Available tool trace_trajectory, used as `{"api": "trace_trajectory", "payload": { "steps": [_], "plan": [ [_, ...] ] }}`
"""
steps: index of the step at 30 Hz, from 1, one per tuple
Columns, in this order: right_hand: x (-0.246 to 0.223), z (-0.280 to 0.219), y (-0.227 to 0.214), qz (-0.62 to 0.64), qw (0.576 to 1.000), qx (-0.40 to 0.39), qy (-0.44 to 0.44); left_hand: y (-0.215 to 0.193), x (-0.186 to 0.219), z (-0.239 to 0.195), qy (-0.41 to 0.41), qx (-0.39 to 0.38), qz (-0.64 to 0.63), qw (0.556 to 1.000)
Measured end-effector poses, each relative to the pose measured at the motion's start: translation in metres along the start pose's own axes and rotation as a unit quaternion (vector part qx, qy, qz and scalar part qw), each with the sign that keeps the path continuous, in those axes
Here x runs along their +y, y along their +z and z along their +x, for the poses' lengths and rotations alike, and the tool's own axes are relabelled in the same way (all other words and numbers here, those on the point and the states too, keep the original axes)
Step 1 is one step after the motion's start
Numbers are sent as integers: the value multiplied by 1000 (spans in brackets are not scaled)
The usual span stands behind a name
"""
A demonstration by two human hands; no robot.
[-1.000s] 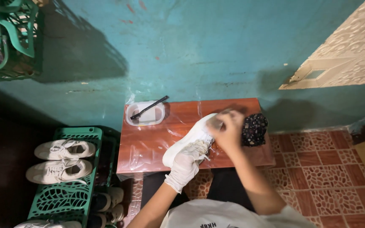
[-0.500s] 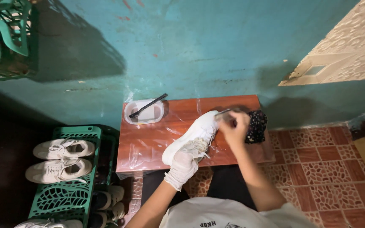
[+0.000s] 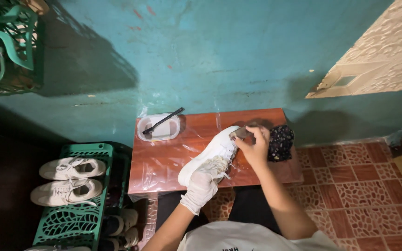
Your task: The person cleans a white sneaker using a patterned cloth. They wipe the upper, sides, and sole of the shoe while holding it on a wooden table. Other shoes are visible on a green rack nearby.
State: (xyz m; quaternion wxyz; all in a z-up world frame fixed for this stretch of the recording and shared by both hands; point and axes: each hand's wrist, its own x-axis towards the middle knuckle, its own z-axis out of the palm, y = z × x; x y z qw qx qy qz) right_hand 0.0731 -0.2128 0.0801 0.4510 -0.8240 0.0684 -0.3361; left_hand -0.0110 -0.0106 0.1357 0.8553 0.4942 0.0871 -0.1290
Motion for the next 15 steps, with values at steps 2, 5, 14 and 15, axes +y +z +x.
{"api": "trace_trajectory", "payload": {
  "steps": [2,5,14,15],
  "plan": [
    [12,16,7,-11,998,-11,67,-8,-13,8,-8,2,-27,1000],
    [-15,30,-4,-28,987,-33,157,-48,-76,36,137,-36,247,959],
    [-19,32,6,-62,998,2,-2,-7,-13,9,-35,15,-23,999],
    [-27,33,7,-96,995,11,-6,-7,-13,9,-49,24,-38,998]
  ]
}}
